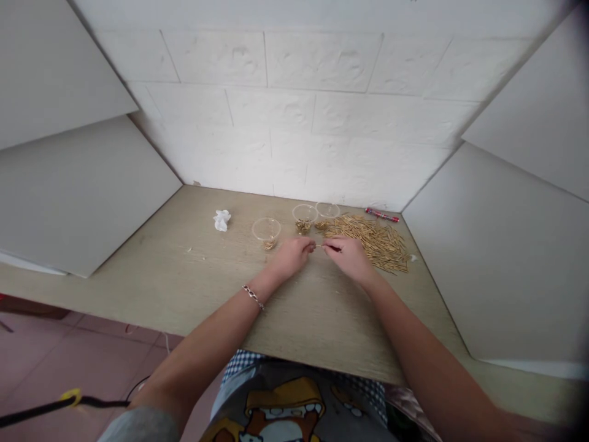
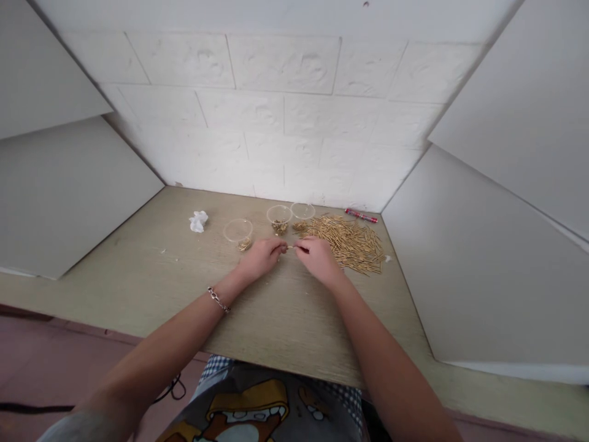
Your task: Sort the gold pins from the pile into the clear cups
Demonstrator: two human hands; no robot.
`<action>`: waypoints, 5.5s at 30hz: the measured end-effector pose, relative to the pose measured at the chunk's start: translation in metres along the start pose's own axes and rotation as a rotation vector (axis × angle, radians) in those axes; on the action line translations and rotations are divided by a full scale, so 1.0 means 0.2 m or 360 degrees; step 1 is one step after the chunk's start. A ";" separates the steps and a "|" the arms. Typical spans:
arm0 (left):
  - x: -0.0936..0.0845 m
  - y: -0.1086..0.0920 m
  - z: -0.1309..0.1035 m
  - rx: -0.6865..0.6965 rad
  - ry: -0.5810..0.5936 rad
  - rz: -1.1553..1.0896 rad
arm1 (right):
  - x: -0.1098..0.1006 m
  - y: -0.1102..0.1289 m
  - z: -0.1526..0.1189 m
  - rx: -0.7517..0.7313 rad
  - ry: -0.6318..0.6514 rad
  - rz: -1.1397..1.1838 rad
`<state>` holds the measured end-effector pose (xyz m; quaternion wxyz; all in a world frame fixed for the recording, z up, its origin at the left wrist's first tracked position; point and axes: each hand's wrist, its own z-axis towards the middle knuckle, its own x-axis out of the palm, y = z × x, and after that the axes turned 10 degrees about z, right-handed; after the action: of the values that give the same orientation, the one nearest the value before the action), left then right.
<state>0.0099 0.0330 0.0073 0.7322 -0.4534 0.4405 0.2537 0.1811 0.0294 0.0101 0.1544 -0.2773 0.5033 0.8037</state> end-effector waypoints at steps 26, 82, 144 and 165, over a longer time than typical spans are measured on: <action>0.01 0.01 0.00 0.0013 0.0016 0.0034 | 0.02 0.01 0.00 -0.0153 0.0101 -0.0341; -0.03 -0.05 0.01 -0.0103 -0.0037 -0.0420 | 0.03 0.01 0.03 0.0495 -0.0332 0.1140; -0.02 0.00 0.02 -0.0116 -0.0007 -0.0330 | 0.00 0.02 0.01 0.0247 -0.0124 0.0278; 0.00 -0.01 0.02 -0.0230 -0.0066 -0.0417 | 0.09 0.01 -0.01 -0.0053 -0.0377 -0.0013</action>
<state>0.0140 0.0360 0.0095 0.7334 -0.5532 0.3427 0.1963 0.1660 0.0263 0.0013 0.2115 -0.1851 0.4670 0.8384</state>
